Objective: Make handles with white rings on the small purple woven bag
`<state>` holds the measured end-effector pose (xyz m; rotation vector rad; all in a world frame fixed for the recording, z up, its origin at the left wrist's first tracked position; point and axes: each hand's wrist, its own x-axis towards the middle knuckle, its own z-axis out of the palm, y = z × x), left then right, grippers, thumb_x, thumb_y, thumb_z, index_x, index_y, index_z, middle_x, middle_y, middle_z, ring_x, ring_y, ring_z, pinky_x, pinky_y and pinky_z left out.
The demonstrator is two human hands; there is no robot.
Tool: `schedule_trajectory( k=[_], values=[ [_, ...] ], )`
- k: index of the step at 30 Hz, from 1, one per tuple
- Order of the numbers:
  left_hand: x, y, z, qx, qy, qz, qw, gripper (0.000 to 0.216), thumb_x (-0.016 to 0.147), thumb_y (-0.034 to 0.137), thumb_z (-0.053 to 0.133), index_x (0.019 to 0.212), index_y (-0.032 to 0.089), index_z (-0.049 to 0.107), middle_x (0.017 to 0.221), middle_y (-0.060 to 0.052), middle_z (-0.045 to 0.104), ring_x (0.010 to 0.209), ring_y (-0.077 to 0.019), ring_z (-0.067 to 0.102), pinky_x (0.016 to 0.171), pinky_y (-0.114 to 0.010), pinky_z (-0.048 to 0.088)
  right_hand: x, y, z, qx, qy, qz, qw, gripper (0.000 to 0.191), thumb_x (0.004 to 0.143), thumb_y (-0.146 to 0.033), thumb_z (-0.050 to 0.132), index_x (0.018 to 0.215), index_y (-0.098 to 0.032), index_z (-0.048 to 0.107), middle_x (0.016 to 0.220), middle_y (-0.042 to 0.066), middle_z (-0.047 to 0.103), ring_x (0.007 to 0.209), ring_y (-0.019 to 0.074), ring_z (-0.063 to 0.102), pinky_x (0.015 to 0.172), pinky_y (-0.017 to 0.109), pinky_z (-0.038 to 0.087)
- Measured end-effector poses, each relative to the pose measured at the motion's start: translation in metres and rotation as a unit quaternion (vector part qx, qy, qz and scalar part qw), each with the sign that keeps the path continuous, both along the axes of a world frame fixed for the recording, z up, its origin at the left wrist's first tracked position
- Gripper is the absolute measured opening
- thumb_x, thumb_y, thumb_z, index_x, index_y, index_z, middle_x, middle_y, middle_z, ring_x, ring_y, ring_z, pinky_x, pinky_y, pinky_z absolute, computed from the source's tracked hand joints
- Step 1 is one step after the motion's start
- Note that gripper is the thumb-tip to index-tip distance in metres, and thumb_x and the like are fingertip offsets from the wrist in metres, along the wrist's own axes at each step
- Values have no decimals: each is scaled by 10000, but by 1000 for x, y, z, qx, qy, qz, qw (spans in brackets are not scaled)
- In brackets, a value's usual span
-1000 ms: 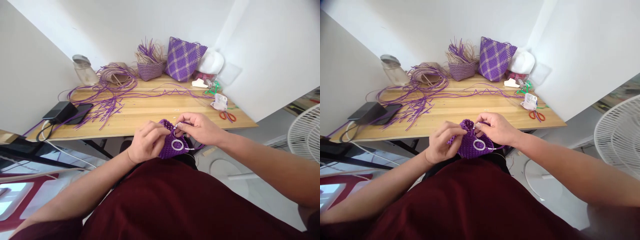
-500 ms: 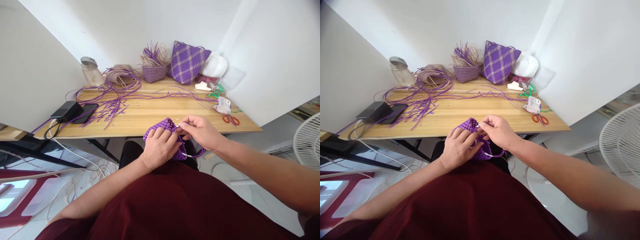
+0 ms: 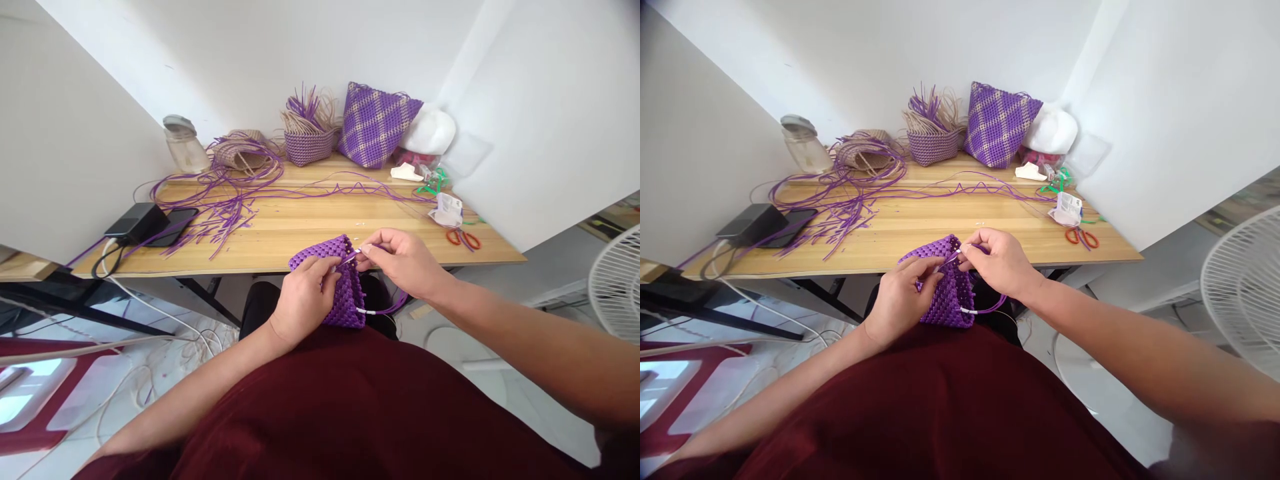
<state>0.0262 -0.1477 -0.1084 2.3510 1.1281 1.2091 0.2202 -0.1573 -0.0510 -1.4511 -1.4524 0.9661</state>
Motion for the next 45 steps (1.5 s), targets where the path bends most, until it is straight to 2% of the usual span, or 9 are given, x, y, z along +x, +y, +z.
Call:
schedule_trajectory(
  k=[9, 16, 20, 24, 28, 30, 33, 39, 45],
  values=[
    [9, -9, 13, 77, 128, 37, 988, 225, 944, 295, 505, 811, 203, 662, 795, -34, 686, 666, -163, 631, 487, -277, 354, -7, -5, 5, 140, -218, -13, 966, 107, 823, -254, 640, 756, -174, 663, 730, 21, 716, 640, 144, 642, 608, 249, 467],
    [-9, -8, 35, 59, 193, 47, 978, 228, 938, 323, 510, 860, 223, 699, 840, -39, 684, 675, -168, 614, 494, -276, 286, 2, -11, -2, 221, -323, 35, 920, 99, 868, -250, 611, 810, -185, 658, 692, -7, 672, 551, 111, 534, 560, 247, 355],
    [-19, 7, 55, 38, 249, 54, 966, 271, 950, 345, 484, 896, 245, 731, 833, -33, 637, 655, -150, 575, 505, -277, 251, 4, -13, -1, 289, -407, 79, 863, 124, 890, -214, 569, 825, -188, 671, 675, 6, 628, 610, 140, 536, 589, 273, 343],
    [-15, 34, 74, 88, 289, -22, 953, 256, 917, 258, 500, 844, 223, 744, 782, -34, 583, 617, -142, 506, 504, -294, 187, 5, -6, 6, 367, -479, 151, 783, 189, 877, -97, 508, 806, -180, 661, 701, 24, 636, 660, 164, 532, 627, 293, 368],
    [4, 70, 85, 121, 311, -187, 924, 253, 860, 169, 542, 674, 175, 714, 709, -33, 546, 572, -124, 427, 511, -294, 193, 6, 2, 15, 413, -502, 255, 716, 232, 876, -46, 465, 858, -167, 663, 790, 53, 675, 736, 182, 559, 696, 300, 420],
    [17, 86, 83, 99, 290, -305, 902, 241, 817, 135, 589, 602, 175, 691, 646, -21, 534, 593, -122, 447, 547, -272, 270, 6, 3, 16, 410, -483, 270, 725, 234, 878, -44, 461, 866, -165, 660, 789, 56, 671, 748, 181, 572, 698, 296, 434],
    [33, 104, 72, 20, 240, -446, 862, 218, 763, 169, 687, 546, 180, 676, 591, -9, 559, 624, -117, 486, 656, -248, 372, 5, 1, 14, 361, -417, 254, 794, 220, 906, -68, 461, 879, -168, 656, 802, 42, 674, 747, 162, 593, 702, 277, 453],
    [37, 116, 56, -142, 122, -462, 867, 90, 603, 191, 814, 641, 177, 734, 616, 13, 617, 644, -122, 551, 652, -225, 406, 6, -2, 10, 281, -330, 216, 875, 159, 922, -140, 523, 953, -194, 669, 911, 36, 694, 862, 171, 616, 797, 296, 468],
    [30, 123, 61, -272, 108, -459, 839, 622, 679, 117, 691, 1289, 225, 629, 823, 6, 738, 704, -143, 661, 654, -224, 472, 4, -7, 13, 206, -294, 208, 910, 145, 928, -189, 541, 982, -202, 675, 863, 16, 692, 788, 159, 615, 742, 291, 453]
  ],
)
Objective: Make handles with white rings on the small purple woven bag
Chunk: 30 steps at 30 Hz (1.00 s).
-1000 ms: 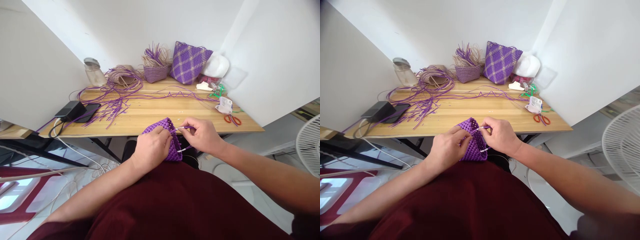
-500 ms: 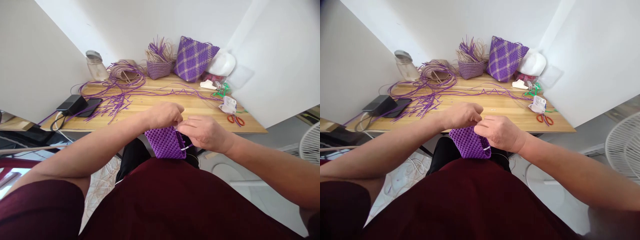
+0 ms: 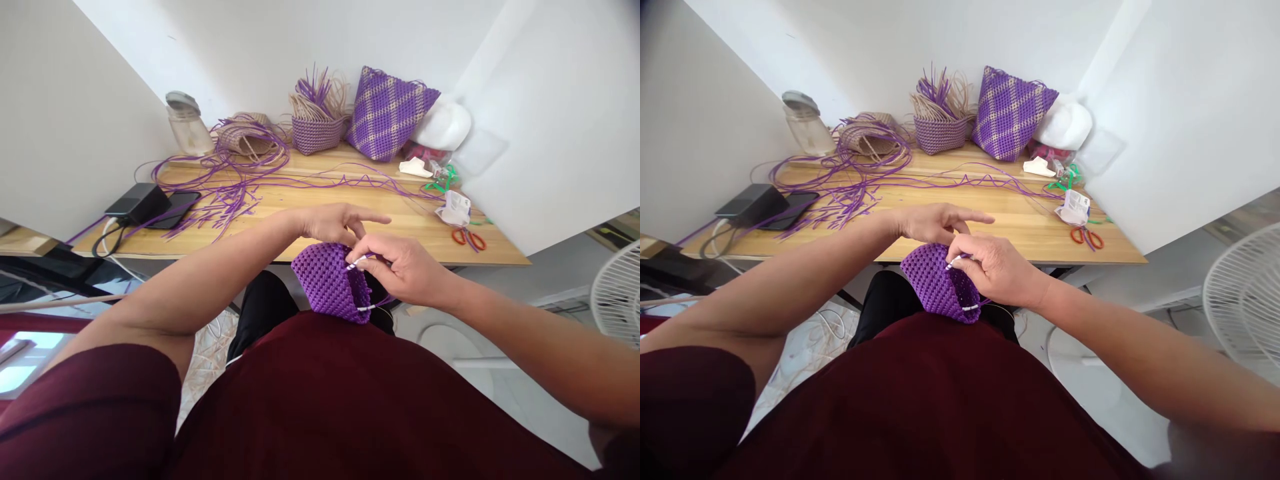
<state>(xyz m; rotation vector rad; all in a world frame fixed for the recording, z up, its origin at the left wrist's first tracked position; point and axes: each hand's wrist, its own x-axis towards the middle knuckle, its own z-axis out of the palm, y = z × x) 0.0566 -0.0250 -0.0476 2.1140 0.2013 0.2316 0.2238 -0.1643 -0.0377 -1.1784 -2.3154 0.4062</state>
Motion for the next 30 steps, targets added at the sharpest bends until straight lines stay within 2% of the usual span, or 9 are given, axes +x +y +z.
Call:
schedule_trajectory(
  k=[3, 5, 7, 10, 16, 19, 22, 25, 30],
  values=[
    [-8, -13, -3, 45, -126, 131, 982, 442, 800, 131, 595, 1239, 155, 644, 945, -59, 743, 828, -152, 681, 708, -237, 495, 1, -2, -2, -93, 49, -39, 994, 111, 932, -204, 536, 967, -206, 642, 873, 7, 702, 762, 151, 629, 720, 286, 460],
    [-17, -33, -11, 120, -231, 263, 929, 292, 858, 150, 568, 1128, 128, 679, 925, -74, 730, 837, -149, 669, 696, -238, 494, 2, 0, -6, -149, 100, -54, 982, 75, 934, -209, 532, 931, -206, 607, 863, 5, 707, 772, 151, 644, 711, 279, 471],
    [-28, -57, -22, 206, -303, 313, 876, 181, 872, 143, 579, 1015, 137, 690, 906, -70, 720, 819, -144, 654, 694, -246, 497, 2, 2, -10, -192, 151, -56, 968, 62, 939, -225, 530, 916, -203, 583, 861, 15, 710, 788, 154, 656, 693, 271, 483],
    [-41, -91, -43, 310, -305, 258, 863, 151, 870, 110, 599, 985, 174, 673, 905, -57, 708, 867, -155, 644, 813, -295, 514, 0, 5, -15, -224, 195, -56, 953, 92, 952, -268, 523, 929, -197, 575, 850, 31, 702, 790, 160, 660, 647, 262, 492],
    [-46, -119, -79, 380, -202, 339, 836, 163, 885, 261, 655, 1035, 198, 665, 824, -35, 663, 736, -147, 614, 703, -267, 489, -5, 11, -19, -236, 225, -48, 944, 121, 974, -285, 491, 928, -187, 545, 859, 37, 688, 789, 145, 649, 666, 257, 507],
    [-45, -119, -83, 401, -179, 355, 825, 157, 891, 317, 649, 1007, 216, 678, 803, -26, 653, 709, -144, 597, 675, -259, 464, -6, 15, -20, -252, 241, -48, 936, 122, 981, -288, 478, 927, -186, 515, 845, 25, 665, 727, 128, 641, 632, 245, 497],
    [-44, -118, -82, 396, -164, 333, 840, 150, 907, 296, 612, 1025, 230, 678, 868, -48, 676, 779, -169, 614, 731, -282, 468, -6, 18, -20, -282, 256, -47, 923, 107, 979, -282, 480, 928, -189, 490, 831, 5, 639, 654, 116, 643, 579, 233, 486],
    [-42, -119, -81, 395, -151, 305, 854, 250, 927, 228, 544, 1145, 262, 661, 911, -62, 684, 836, -190, 617, 772, -307, 470, -6, 18, -20, -301, 264, -58, 915, 112, 966, -291, 507, 924, -189, 489, 822, -2, 636, 595, 99, 615, 548, 223, 481],
    [-34, -120, -79, 432, -150, 292, 840, 378, 932, 222, 533, 1300, 279, 598, 915, -62, 683, 826, -197, 610, 767, -308, 471, -9, 16, -19, -312, 279, -69, 905, 137, 957, -303, 524, 913, -173, 517, 846, 15, 651, 626, 97, 607, 567, 217, 502]
  ],
)
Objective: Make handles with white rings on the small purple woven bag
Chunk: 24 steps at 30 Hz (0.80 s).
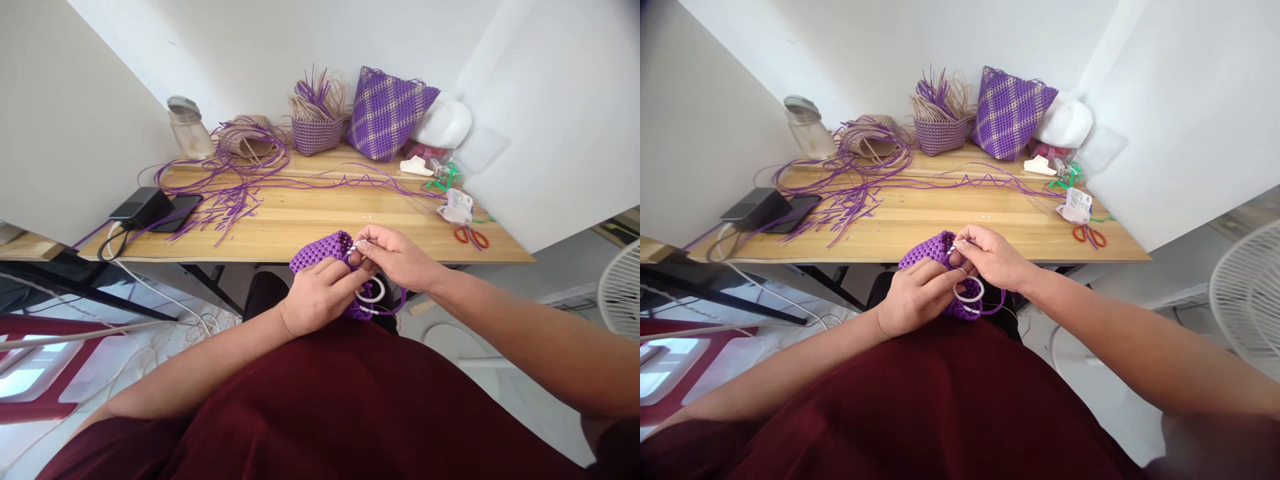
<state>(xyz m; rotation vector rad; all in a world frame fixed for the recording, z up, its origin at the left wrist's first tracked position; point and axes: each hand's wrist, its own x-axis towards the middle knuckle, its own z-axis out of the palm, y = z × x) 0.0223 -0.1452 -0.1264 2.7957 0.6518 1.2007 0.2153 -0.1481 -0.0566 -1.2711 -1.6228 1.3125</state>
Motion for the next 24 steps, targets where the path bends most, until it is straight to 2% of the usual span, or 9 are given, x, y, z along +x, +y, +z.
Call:
schedule_trajectory(
  k=[2, 6, 9, 11, 13, 17, 19, 21, 24],
  values=[
    [1, 0, 2, -9, -3, -16, 1000, 367, 931, 235, 547, 1286, 293, 618, 913, -59, 689, 819, -196, 609, 762, -306, 473, -1, -1, 0, -10, 5, -3, 1000, 136, 956, -300, 523, 906, -173, 521, 855, 20, 658, 638, 102, 618, 577, 224, 515],
    [-4, -2, 8, -60, -9, -52, 997, 243, 944, 238, 531, 1048, 286, 745, 892, -61, 695, 797, -178, 610, 719, -287, 478, 0, -1, 2, -37, -1, -15, 999, 144, 944, -319, 543, 904, -182, 520, 857, 32, 686, 706, 139, 673, 658, 281, 561],
    [-11, -7, 9, -140, -51, -71, 986, 226, 939, 272, 562, 1034, 280, 767, 923, -73, 698, 824, -175, 637, 741, -289, 506, 5, 1, 7, 3, -44, -16, 999, 142, 913, -312, 573, 877, -174, 559, 818, 46, 703, 744, 154, 672, 686, 281, 547],
    [-14, -11, 9, -233, -110, -82, 963, 227, 923, 291, 597, 1080, 291, 762, 1026, -79, 706, 883, -182, 664, 799, -302, 532, 8, 2, 13, 64, -97, -9, 993, 105, 876, -277, 594, 852, -176, 596, 785, 38, 703, 737, 156, 656, 683, 272, 524],
    [-14, -12, 8, -333, -174, -84, 923, 229, 899, 304, 637, 1091, 300, 762, 1069, -72, 717, 911, -192, 679, 836, -313, 546, 10, 1, 21, 136, -174, -3, 975, 67, 840, -243, 607, 833, -182, 635, 779, 24, 697, 721, 154, 633, 673, 267, 495],
    [-11, -12, 6, -464, -277, -59, 839, 187, 789, 358, 766, 954, 277, 799, 886, -52, 730, 822, -202, 684, 787, -319, 564, 7, -3, 34, 225, -293, 6, 929, 78, 803, -192, 598, 787, -180, 673, 776, 15, 685, 679, 141, 591, 652, 262, 445],
    [-9, -12, 6, -555, -299, -76, 772, 224, 786, 401, 764, 951, 252, 790, 855, -53, 731, 771, -198, 700, 721, -317, 576, 4, -6, 37, 241, -313, 7, 919, 87, 787, -173, 586, 766, -179, 670, 742, 10, 676, 640, 133, 572, 622, 257, 422],
    [-7, -13, 7, -649, -308, -122, 685, 302, 799, 450, 740, 992, 218, 765, 860, -71, 746, 748, -214, 724, 661, -321, 588, 0, -7, 39, 245, -326, 6, 913, 96, 773, -160, 576, 748, -179, 667, 706, 4, 668, 603, 126, 554, 588, 251, 398],
    [-3, -15, 6, -717, -331, -170, 589, 357, 736, 437, 802, 955, 163, 737, 829, -88, 753, 748, -230, 742, 631, -308, 595, -3, -8, 38, 237, -335, 2, 912, 100, 759, -158, 569, 729, -179, 662, 674, -1, 662, 576, 121, 541, 559, 246, 376]
  ],
)
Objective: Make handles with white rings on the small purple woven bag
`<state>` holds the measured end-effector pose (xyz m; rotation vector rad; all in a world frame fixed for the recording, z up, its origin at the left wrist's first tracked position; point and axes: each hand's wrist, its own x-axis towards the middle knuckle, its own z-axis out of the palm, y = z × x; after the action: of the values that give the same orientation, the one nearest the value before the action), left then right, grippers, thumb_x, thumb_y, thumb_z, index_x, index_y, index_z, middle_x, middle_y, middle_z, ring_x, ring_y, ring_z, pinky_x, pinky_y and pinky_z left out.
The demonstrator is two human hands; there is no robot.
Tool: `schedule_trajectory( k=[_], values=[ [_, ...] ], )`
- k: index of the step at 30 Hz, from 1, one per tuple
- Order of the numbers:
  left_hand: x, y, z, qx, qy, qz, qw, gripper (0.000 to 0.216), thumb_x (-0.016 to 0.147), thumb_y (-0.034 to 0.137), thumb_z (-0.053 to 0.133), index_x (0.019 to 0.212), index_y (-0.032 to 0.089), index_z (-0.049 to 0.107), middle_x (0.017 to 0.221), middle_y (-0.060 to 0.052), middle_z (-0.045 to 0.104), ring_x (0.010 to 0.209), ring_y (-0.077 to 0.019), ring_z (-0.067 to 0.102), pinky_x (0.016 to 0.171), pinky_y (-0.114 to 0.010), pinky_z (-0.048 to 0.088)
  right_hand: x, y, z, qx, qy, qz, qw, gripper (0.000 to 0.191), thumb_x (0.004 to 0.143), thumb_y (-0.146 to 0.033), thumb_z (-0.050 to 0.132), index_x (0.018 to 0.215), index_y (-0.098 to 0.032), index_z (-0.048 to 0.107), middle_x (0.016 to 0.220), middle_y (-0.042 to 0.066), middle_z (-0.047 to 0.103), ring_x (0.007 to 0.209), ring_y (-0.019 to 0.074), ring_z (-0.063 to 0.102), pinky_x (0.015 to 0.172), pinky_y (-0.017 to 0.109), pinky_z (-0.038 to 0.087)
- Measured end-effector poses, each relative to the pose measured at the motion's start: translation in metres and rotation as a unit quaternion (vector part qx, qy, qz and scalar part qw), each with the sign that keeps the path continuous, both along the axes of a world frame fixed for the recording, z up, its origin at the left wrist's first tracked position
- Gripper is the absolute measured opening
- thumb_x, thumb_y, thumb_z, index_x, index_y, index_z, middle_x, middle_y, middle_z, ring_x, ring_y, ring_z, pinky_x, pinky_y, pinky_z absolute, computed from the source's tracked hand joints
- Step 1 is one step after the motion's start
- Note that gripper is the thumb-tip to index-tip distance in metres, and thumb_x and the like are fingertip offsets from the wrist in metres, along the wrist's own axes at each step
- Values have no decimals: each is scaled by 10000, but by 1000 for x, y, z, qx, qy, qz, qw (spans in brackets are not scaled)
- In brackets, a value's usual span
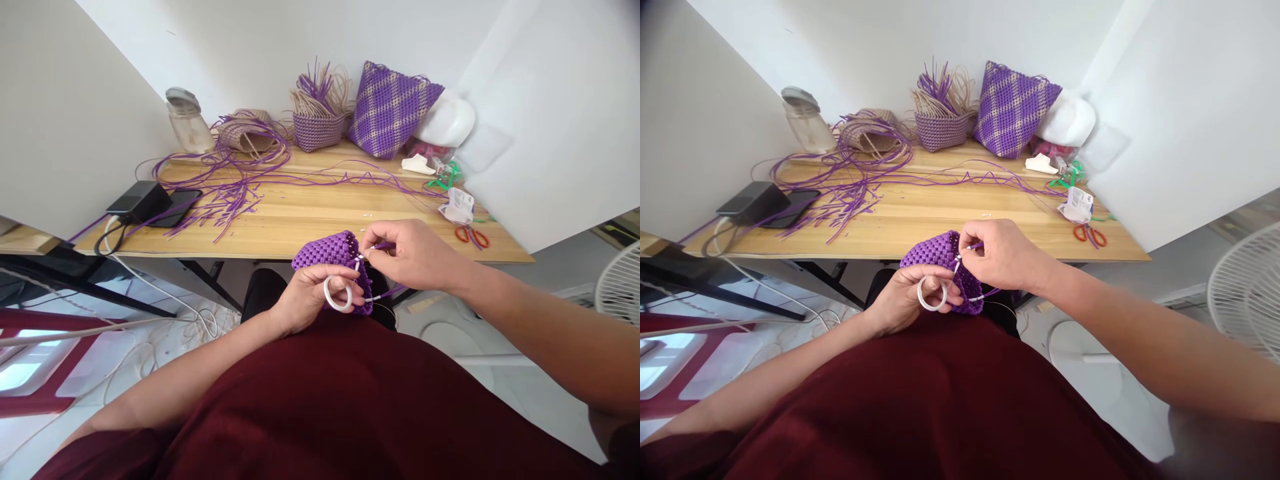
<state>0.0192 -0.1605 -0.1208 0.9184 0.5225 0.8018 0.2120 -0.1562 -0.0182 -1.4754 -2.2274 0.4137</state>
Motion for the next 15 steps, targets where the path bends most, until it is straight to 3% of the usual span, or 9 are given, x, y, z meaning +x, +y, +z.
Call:
schedule_trajectory(
  k=[7, 15],
  values=[
    [2, -1, -8, -68, -32, -21, 997, 437, 647, 247, 881, 961, 189, 583, 709, -13, 711, 668, -192, 727, 554, -237, 562, 0, -2, 4, 12, -40, 9, 999, 91, 754, -164, 575, 716, -188, 654, 661, -9, 666, 552, 117, 526, 571, 258, 371],
    [-6, 5, -4, -55, 44, -76, 995, 461, 590, 238, 906, 831, 167, 520, 667, 14, 661, 566, -121, 656, 487, -180, 498, 12, 3, -7, 33, -165, 111, 979, 125, 834, -202, 610, 764, -213, 713, 738, 25, 700, 682, 177, 596, 655, 307, 385]
  ],
)
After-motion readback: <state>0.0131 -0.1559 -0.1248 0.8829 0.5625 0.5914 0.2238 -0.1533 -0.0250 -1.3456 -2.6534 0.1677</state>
